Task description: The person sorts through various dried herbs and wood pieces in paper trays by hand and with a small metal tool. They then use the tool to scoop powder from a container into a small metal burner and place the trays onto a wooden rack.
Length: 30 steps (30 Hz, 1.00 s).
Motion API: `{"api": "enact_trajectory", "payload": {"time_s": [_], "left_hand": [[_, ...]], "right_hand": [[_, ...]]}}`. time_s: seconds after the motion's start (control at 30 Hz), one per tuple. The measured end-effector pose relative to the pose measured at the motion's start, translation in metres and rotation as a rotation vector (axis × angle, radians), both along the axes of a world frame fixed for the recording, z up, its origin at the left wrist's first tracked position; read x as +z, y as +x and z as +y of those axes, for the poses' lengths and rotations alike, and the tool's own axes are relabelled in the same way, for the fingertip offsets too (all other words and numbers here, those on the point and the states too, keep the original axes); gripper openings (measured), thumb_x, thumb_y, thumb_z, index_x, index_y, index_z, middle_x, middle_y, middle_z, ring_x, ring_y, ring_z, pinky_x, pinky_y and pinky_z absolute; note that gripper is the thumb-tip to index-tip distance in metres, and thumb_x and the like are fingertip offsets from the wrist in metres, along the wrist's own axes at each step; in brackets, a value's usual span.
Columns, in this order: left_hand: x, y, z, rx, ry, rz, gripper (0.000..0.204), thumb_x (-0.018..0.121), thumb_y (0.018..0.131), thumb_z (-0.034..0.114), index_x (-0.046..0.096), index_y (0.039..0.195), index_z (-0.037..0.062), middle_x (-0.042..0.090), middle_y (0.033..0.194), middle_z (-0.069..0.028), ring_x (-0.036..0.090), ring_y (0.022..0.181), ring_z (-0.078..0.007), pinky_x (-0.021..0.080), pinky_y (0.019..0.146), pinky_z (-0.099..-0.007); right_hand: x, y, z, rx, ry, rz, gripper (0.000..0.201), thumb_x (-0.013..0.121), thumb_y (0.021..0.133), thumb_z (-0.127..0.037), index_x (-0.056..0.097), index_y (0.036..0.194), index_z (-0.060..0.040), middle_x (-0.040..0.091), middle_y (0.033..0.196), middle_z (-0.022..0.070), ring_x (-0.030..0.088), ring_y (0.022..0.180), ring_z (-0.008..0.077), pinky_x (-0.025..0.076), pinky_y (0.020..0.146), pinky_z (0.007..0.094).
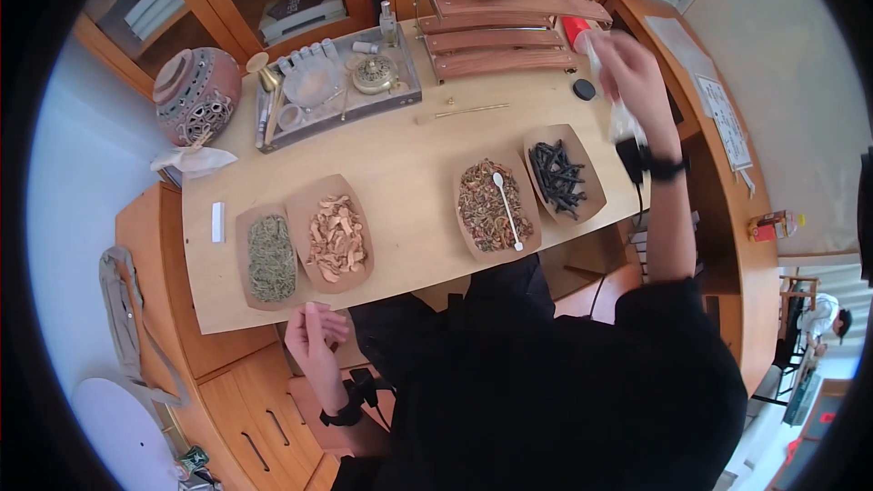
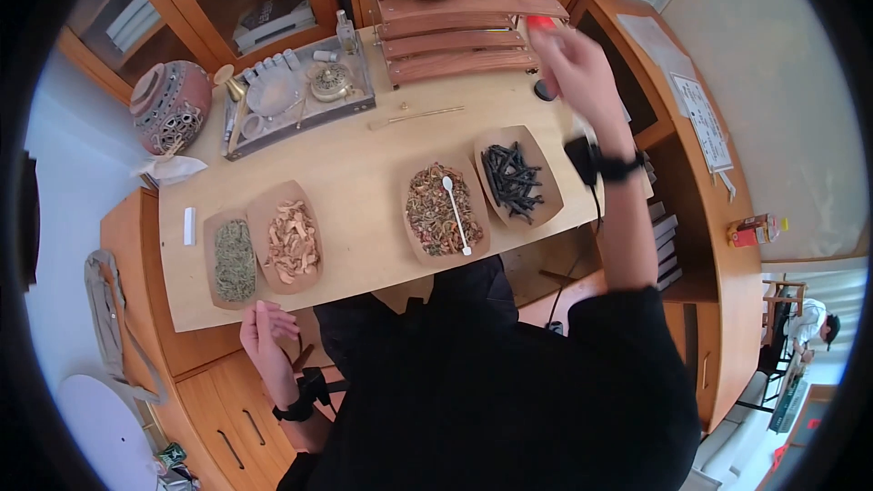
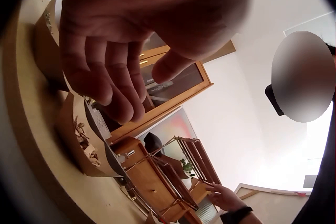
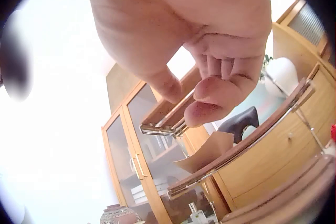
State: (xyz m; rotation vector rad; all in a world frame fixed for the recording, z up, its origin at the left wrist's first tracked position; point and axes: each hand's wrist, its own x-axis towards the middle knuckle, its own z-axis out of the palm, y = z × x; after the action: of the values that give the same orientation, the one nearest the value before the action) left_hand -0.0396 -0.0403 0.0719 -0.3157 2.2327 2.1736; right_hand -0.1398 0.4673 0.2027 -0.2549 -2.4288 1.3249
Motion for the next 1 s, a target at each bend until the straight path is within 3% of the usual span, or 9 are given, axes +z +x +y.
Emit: {"api": "enact_trajectory", "payload": {"time_s": [0.03, 0.17, 0.27, 0.37, 0.47, 0.6, 0.77, 0.93, 1.0], "left_hand": [[-0.002, -0.001, -0.002, 0.010, -0.007, -0.008, 0.031, 0.050, 0.108, 0.024, 0.061, 0.094, -0.0009, 0.069, 0.071, -0.0097, 0.061, 0.055, -0.0107, 0.045, 0.051, -0.0210], [-0.013, -0.009, -0.003, 0.011, -0.039, -0.035, 0.033, 0.049, 0.108, 0.027, 0.061, 0.093, 0.0004, 0.067, 0.071, -0.0096, 0.061, 0.052, -0.0131, 0.045, 0.047, -0.0225], [-0.013, -0.014, 0.000, -0.035, -0.109, -0.056, 0.040, 0.050, 0.108, 0.032, 0.063, 0.086, 0.0007, 0.068, 0.068, -0.0103, 0.062, 0.049, -0.0142, 0.044, 0.045, -0.0224], [-0.009, -0.019, 0.002, -0.168, -0.139, -0.268, 0.056, 0.049, 0.106, 0.045, 0.066, 0.083, -0.0019, 0.071, 0.068, -0.0139, 0.064, 0.048, -0.0156, 0.045, 0.044, -0.0223], [-0.008, -0.021, 0.007, -0.178, -0.018, -0.345, 0.054, 0.049, 0.107, 0.041, 0.068, 0.084, -0.0044, 0.072, 0.070, -0.0153, 0.065, 0.049, -0.0154, 0.042, 0.043, -0.0216], [-0.019, -0.020, 0.007, -0.176, -0.004, -0.327, 0.055, 0.049, 0.107, 0.042, 0.068, 0.087, -0.0056, 0.073, 0.072, -0.0165, 0.066, 0.051, -0.0168, 0.042, 0.043, -0.0215], [-0.026, -0.012, 0.007, -0.155, 0.011, -0.392, 0.058, 0.049, 0.106, 0.045, 0.066, 0.082, -0.0040, 0.071, 0.069, -0.0159, 0.067, 0.049, -0.0185, 0.048, 0.042, -0.0235], [-0.030, -0.008, 0.005, -0.181, 0.016, -0.356, 0.057, 0.048, 0.107, 0.044, 0.068, 0.086, -0.0055, 0.072, 0.072, -0.0173, 0.068, 0.052, -0.0180, 0.047, 0.043, -0.0230], [-0.031, -0.006, 0.003, -0.172, 0.025, -0.344, 0.055, 0.048, 0.107, 0.043, 0.067, 0.088, -0.0055, 0.072, 0.072, -0.0175, 0.068, 0.052, -0.0180, 0.047, 0.043, -0.0228]], "right_hand": [[-0.015, 0.028, 0.000, -0.060, 0.089, -0.047, 0.038, 0.064, 0.100, -0.037, 0.072, 0.108, -0.0002, 0.058, 0.063, -0.0031, 0.052, 0.055, 0.0040, 0.039, 0.049, 0.0230], [-0.087, 0.118, 0.001, -0.302, 0.272, -0.268, 0.033, 0.067, 0.099, -0.029, 0.071, 0.112, 0.0011, 0.055, 0.059, -0.0011, 0.050, 0.053, 0.0052, 0.038, 0.049, 0.0245], [-0.143, 0.158, 0.000, -0.365, 0.221, -0.268, 0.033, 0.067, 0.099, -0.028, 0.071, 0.113, 0.0012, 0.060, 0.067, 0.0019, 0.051, 0.053, 0.0058, 0.039, 0.048, 0.0242], [-0.145, 0.165, -0.022, -0.361, -0.416, -0.353, 0.039, 0.066, 0.100, -0.029, 0.065, 0.122, 0.0028, 0.066, 0.071, 0.0061, 0.059, 0.052, 0.0090, 0.046, 0.046, 0.0224], [-0.169, 0.162, -0.020, -0.316, -0.588, -0.254, 0.034, 0.061, 0.103, -0.023, 0.064, 0.117, 0.0075, 0.067, 0.073, 0.0083, 0.066, 0.056, 0.0137, 0.051, 0.049, 0.0249], [-0.155, 0.156, -0.007, -0.302, -0.551, -0.229, 0.029, 0.057, 0.103, -0.017, 0.064, 0.116, 0.0078, 0.067, 0.073, 0.0095, 0.068, 0.057, 0.0156, 0.054, 0.050, 0.0265], [-0.080, 0.138, 0.033, -0.273, -0.446, -0.136, 0.031, 0.053, 0.103, -0.016, 0.064, 0.118, 0.0087, 0.066, 0.070, 0.0099, 0.066, 0.054, 0.0166, 0.055, 0.049, 0.0280], [-0.017, 0.084, 0.074, -0.241, -0.442, 0.039, 0.033, 0.056, 0.101, -0.016, 0.062, 0.122, 0.0082, 0.064, 0.076, 0.0089, 0.063, 0.052, 0.0164, 0.053, 0.051, 0.0284], [-0.008, 0.054, 0.095, -0.199, -0.479, 0.111, 0.033, 0.056, 0.101, -0.015, 0.060, 0.125, 0.0076, 0.064, 0.077, 0.0086, 0.064, 0.058, 0.0165, 0.054, 0.059, 0.0285]]}}
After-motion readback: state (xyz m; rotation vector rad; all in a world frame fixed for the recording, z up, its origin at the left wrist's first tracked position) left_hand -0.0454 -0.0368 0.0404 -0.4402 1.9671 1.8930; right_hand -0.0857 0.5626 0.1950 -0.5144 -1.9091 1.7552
